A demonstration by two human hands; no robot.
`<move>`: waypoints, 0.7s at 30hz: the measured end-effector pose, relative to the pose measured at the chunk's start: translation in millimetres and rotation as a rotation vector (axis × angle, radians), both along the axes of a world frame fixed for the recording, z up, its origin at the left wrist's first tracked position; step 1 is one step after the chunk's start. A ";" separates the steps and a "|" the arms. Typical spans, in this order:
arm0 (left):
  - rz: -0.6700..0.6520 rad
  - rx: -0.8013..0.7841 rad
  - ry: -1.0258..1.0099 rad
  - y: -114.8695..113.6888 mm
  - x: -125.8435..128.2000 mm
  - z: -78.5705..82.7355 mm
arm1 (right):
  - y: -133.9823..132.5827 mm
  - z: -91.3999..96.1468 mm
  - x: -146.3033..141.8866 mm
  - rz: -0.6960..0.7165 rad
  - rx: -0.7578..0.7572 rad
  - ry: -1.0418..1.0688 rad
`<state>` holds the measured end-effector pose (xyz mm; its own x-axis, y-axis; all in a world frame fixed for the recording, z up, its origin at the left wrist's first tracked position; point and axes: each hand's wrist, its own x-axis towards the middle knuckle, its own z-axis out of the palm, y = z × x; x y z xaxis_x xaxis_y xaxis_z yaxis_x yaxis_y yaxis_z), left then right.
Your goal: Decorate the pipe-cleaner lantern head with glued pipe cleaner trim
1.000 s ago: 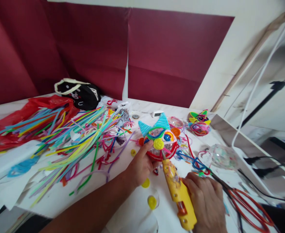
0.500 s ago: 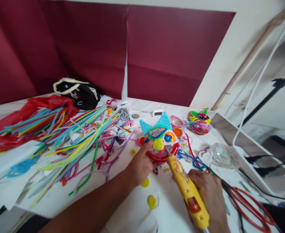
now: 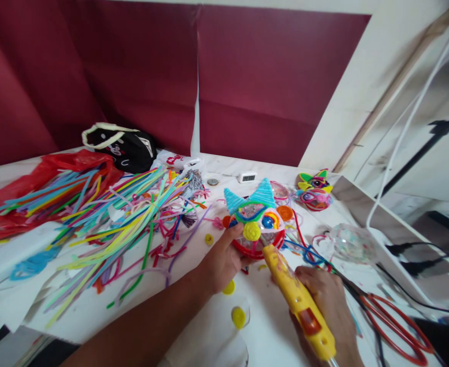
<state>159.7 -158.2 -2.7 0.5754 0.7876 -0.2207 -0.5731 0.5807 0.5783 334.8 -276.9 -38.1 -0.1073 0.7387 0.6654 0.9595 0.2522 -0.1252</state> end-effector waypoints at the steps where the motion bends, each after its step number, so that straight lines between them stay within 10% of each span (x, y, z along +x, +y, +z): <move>1: 0.000 -0.002 -0.005 0.2 -0.1 -0.4 | 0.1 0.0 0.4 0.002 0.021 0.006; 21: 0.004 0.012 0.027 -0.6 0.1 0.3 | -6.3 -10.7 3.8 0.029 0.099 0.065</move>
